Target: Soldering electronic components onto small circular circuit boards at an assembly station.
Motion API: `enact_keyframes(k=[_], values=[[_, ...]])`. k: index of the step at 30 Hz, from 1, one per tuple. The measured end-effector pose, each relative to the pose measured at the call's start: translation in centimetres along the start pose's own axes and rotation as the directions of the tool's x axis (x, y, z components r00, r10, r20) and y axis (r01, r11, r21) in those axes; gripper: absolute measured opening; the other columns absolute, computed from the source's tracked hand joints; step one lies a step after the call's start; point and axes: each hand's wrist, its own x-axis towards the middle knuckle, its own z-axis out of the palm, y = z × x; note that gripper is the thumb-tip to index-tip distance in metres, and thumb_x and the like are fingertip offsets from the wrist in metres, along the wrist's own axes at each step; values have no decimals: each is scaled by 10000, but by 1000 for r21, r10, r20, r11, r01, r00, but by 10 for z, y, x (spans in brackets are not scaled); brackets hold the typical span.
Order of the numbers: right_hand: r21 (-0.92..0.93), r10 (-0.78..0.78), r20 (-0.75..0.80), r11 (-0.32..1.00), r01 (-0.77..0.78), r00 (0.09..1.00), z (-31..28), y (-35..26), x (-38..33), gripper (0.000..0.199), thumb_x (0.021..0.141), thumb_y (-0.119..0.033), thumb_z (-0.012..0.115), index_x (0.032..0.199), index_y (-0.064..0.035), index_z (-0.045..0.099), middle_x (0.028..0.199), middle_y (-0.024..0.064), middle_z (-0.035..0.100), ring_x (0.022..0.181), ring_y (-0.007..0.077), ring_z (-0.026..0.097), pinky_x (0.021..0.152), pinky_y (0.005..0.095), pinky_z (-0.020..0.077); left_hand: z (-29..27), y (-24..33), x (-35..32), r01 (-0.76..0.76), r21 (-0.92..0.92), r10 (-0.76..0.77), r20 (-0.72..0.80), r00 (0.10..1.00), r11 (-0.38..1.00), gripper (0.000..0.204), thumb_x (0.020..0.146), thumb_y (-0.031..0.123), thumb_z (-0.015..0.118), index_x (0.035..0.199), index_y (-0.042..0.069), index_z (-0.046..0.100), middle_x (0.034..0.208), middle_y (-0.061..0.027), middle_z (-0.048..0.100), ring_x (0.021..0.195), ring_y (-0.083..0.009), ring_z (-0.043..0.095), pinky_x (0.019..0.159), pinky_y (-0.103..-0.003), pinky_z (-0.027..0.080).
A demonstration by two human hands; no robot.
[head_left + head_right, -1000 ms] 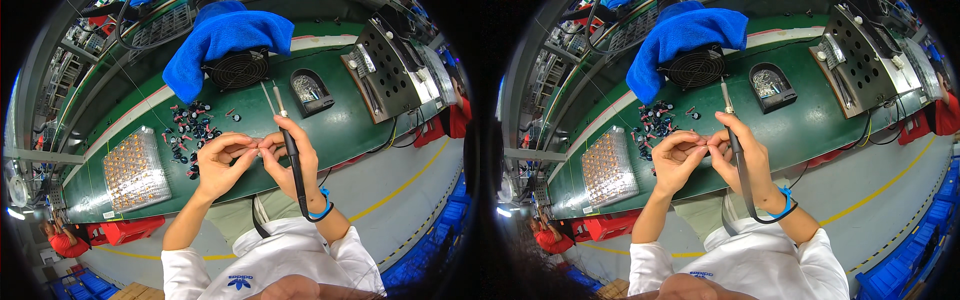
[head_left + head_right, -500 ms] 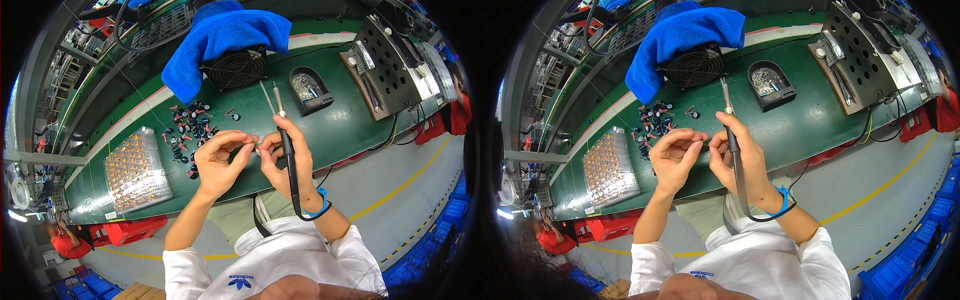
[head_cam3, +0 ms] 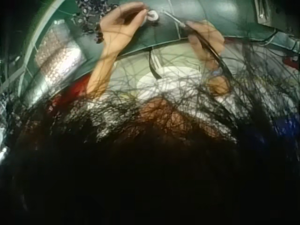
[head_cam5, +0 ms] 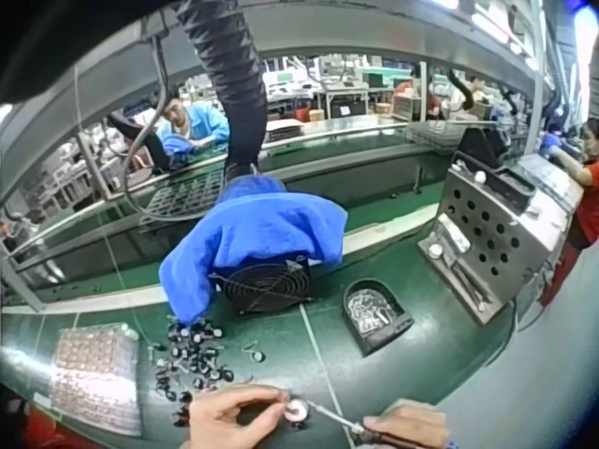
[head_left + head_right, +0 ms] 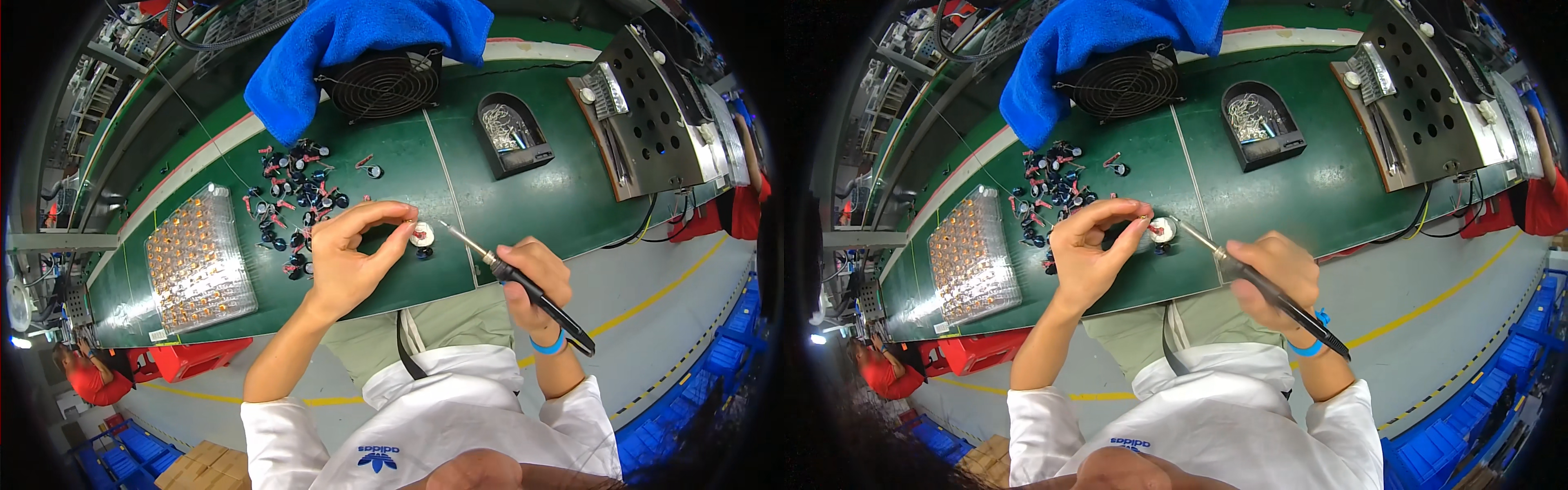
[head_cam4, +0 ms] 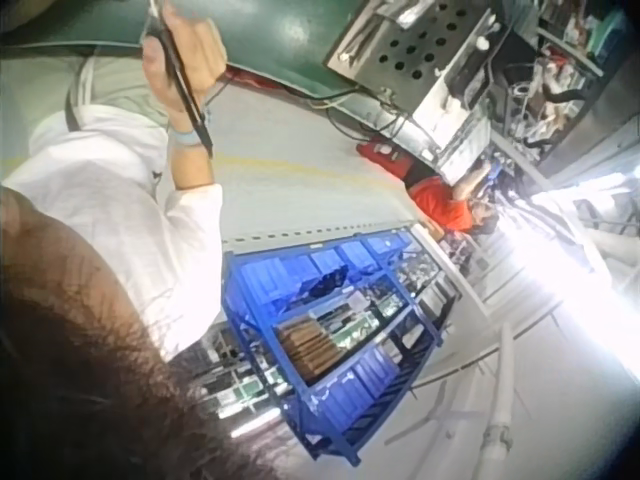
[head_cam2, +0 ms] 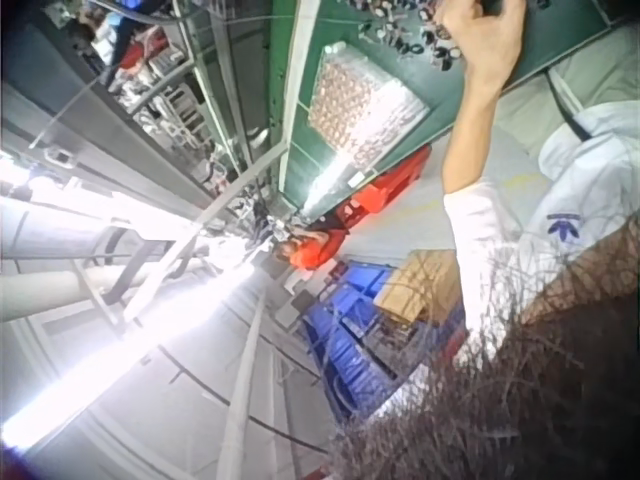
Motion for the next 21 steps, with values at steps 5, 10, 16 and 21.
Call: enact_keyframes(k=[5, 10, 16, 21], values=[[-49, -30, 29, 998, 32, 999, 2, 1, 1, 323, 906, -207, 770, 962, 99, 685, 651, 103, 600, 521, 218, 555, 497, 318, 437, 2, -1, 0, 7, 10, -7, 18, 1000, 1000, 226, 878, -93, 757, 1102, -63, 746, 1062, -143, 777, 951, -184, 762, 889, -288, 616], [-69, -75, 56, 994, 79, 996, 6, 4, 4, 305, 896, -191, 783, 937, 97, 691, 616, 88, 576, 490, 201, 533, 472, 308, 416, 2, -2, 0, 28, 19, -29, 20, 999, 999, 231, 874, -101, 757, 1102, -67, 744, 1067, -138, 772, 961, -186, 761, 894, -287, 617], [-80, -83, 59, 993, 88, 995, 7, 4, 4, 305, 895, -193, 785, 932, 96, 693, 620, 94, 585, 483, 205, 533, 470, 307, 419, 0, -2, 1, 29, 6, -29, 43, 999, 1000, 227, 875, -104, 748, 1098, -64, 741, 1079, -138, 767, 977, -186, 759, 904, -290, 616], [-77, -82, 65, 993, 87, 995, 7, 3, 5, 310, 895, -196, 785, 930, 98, 693, 634, 104, 605, 482, 210, 538, 468, 306, 423, 0, -3, 1, 21, 26, -22, 41, 999, 999, 230, 871, -101, 750, 1097, -56, 744, 1066, -134, 771, 967, -185, 761, 895, -287, 615]])
